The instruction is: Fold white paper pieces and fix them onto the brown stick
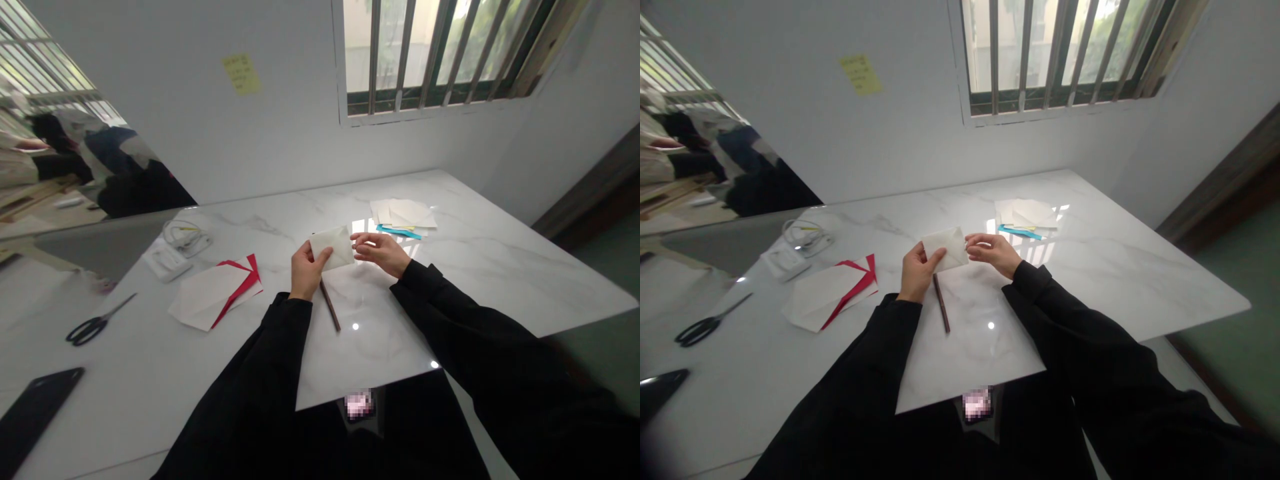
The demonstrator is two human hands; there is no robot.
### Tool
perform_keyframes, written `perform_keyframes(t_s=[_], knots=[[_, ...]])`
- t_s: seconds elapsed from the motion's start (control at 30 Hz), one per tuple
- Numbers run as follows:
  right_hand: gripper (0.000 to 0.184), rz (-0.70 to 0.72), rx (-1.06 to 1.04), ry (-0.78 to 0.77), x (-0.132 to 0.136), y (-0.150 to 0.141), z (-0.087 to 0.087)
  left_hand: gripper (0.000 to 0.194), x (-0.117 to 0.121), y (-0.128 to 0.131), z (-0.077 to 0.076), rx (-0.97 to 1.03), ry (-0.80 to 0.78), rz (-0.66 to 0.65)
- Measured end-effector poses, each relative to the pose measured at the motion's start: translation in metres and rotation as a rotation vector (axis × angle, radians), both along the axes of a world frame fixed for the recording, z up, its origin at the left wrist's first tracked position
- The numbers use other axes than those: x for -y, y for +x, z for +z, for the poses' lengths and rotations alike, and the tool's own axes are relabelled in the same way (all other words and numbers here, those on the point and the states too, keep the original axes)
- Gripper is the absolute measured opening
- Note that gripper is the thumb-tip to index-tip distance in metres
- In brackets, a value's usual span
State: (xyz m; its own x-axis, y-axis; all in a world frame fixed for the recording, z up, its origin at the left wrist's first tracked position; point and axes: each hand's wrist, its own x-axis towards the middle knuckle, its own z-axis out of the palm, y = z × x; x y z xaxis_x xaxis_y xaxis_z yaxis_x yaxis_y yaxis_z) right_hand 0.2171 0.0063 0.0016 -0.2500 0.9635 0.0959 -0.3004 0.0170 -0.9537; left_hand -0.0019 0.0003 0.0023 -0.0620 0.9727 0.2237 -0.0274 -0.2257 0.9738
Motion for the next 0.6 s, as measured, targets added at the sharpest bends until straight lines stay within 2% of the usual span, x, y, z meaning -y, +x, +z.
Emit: perform_keyframes(t_s=[0.1, 0.23, 0.6], knots=[[0.038, 0.057, 0.089, 0.090, 0.0021, -0.0033, 0.0000, 0.057, 0.0002, 0.0009, -0.0013, 0.014, -0.026, -0.019], [0.038, 0.066, 0.191, 0.163, -0.0003, -0.0074, -0.0042, 0.058, 0.0007, 0.0019, -0.0019, 0.026, -0.058, -0.081], [0.025, -0.084, 0.386, 0.388, -0.0018, -0.0091, -0.0076, 0.055, 0.0043, 0.0058, 0.0001, -0.019, -0.067, -0.231]])
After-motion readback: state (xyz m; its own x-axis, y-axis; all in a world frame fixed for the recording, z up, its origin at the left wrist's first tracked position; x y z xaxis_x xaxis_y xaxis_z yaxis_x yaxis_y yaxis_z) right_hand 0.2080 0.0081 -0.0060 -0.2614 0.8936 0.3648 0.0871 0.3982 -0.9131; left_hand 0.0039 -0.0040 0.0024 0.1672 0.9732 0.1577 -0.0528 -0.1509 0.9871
